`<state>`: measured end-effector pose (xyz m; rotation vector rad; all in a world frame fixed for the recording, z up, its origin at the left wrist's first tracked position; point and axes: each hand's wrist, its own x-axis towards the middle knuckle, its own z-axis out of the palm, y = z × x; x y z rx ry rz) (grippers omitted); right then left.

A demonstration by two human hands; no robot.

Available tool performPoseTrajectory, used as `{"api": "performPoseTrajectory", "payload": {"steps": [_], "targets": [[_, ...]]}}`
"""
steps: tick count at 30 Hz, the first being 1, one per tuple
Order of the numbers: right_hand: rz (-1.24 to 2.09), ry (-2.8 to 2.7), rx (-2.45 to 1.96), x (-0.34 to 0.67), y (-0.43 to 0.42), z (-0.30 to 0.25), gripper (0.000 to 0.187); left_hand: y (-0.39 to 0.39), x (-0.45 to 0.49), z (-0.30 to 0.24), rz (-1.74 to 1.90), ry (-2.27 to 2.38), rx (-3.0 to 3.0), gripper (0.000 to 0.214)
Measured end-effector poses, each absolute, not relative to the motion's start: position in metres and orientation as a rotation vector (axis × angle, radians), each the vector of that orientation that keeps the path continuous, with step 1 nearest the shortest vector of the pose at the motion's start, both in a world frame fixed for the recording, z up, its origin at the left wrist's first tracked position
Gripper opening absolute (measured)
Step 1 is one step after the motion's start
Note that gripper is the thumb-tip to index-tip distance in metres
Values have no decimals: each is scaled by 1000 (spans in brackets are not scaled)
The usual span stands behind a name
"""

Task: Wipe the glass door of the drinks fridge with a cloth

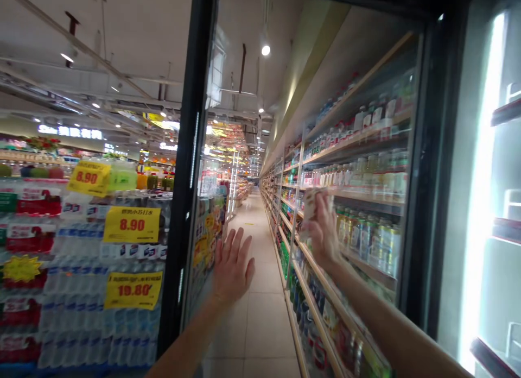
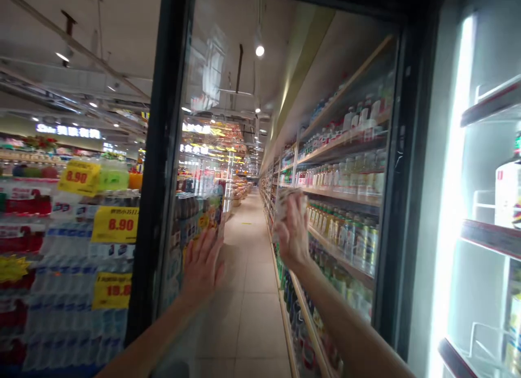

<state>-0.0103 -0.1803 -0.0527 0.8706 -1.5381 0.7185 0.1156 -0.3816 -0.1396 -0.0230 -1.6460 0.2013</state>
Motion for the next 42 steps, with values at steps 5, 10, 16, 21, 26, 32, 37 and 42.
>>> {"api": "performPoseTrajectory", "payload": {"steps": [5, 10, 16, 21, 26, 32, 37, 42], "targets": [[916, -1542, 1097, 25, -212, -71, 55, -339, 111, -90, 132, -1575, -316, 43], [979, -1404, 1134, -6, -175, -58, 54, -303, 78, -55, 238, -1711, -340, 40], [568, -1494, 565, -41, -139, -50, 58, -295, 75, -49, 347, -1696, -171, 40], [530, -1497, 545, -38, -141, -52, 56, -366, 116, -32, 335, -1554, -46, 35], [536, -1498, 547, -37, -140, -52, 56, -377, 121, -54, 250, -1512, 71, 43], [525, -1465, 562, -41, -138, -53, 56, -341, 98, -112, 524, -1689, -302, 44], [518, -1485, 539, -40, -140, -53, 57, -389, 119, -86, 314, -1571, 43, 47], [520, -1491, 532, -39, -142, -52, 56, -387, 125, -83, 243, -1604, 153, 49]]}}
